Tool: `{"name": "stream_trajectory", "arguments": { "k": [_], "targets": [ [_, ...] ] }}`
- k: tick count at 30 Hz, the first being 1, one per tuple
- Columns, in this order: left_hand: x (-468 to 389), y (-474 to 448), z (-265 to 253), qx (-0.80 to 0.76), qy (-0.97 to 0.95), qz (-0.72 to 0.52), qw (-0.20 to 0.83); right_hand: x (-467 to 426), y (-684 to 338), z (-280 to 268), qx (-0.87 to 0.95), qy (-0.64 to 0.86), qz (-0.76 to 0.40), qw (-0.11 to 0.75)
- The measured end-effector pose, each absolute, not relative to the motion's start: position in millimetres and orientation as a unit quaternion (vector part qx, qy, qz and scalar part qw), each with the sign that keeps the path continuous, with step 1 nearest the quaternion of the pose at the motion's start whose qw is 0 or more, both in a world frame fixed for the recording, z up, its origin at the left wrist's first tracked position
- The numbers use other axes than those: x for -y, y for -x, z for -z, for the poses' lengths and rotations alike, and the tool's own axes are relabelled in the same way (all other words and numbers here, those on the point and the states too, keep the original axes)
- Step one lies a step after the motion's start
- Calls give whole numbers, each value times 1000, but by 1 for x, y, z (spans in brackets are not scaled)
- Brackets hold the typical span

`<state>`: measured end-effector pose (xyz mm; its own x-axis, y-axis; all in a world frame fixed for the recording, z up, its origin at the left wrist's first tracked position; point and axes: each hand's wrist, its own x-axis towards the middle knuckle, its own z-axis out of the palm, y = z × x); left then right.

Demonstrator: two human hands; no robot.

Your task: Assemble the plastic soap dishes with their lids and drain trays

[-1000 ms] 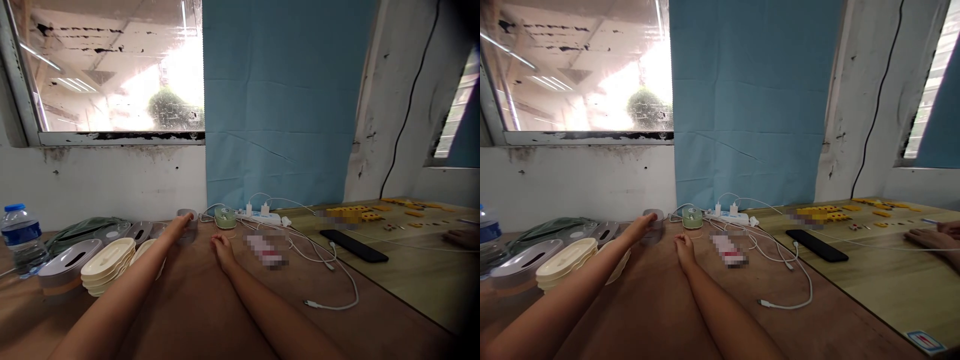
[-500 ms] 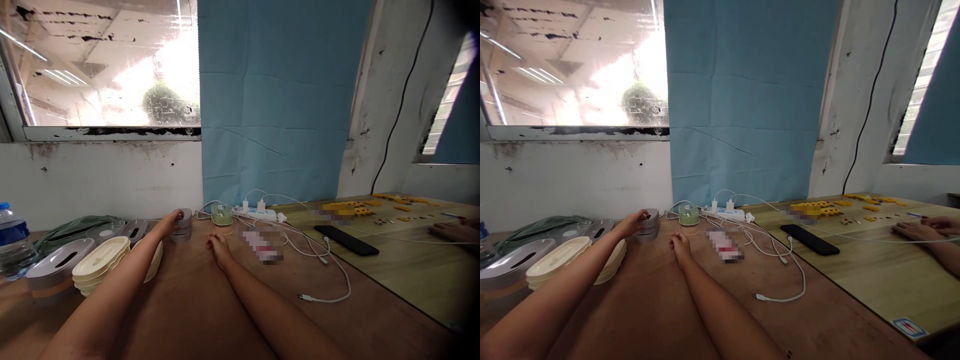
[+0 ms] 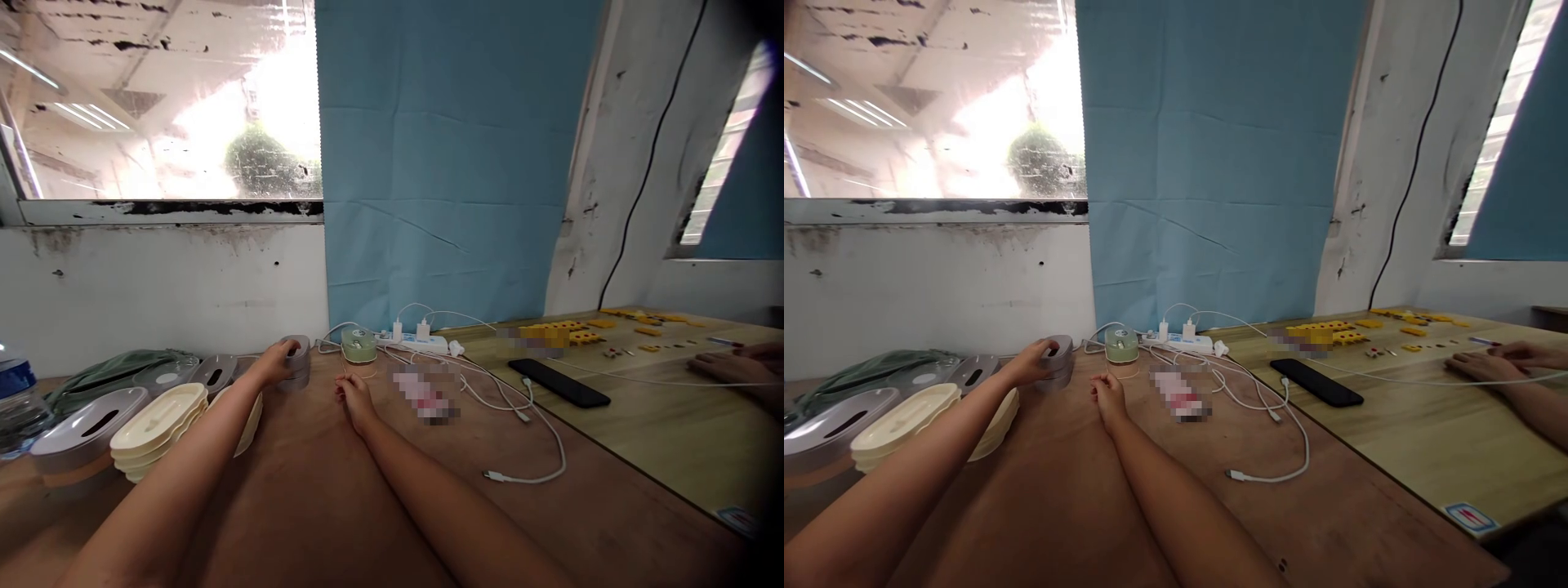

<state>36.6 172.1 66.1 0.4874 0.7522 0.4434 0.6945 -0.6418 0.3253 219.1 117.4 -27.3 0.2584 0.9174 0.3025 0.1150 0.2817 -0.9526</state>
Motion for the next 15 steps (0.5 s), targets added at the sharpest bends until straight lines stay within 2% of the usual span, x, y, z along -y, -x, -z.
{"name": "stream_trajectory", "arguments": {
  "k": [4,7,11,15],
  "targets": [
    [-135,-62,-68,-418,-831,-367,25,-110,-225,19,522,519,-178,652],
    [-83,-76,-50,-418,-811,-409,21,-109,-234,14,511,535,-77,668],
    [-15,-72,-20,-411,-837,-347,100,-121,-244,11,482,572,6,664],
    [6,-54,-7,-457,-816,-334,117,-141,-248,9,482,595,52,642]
  ]
}}
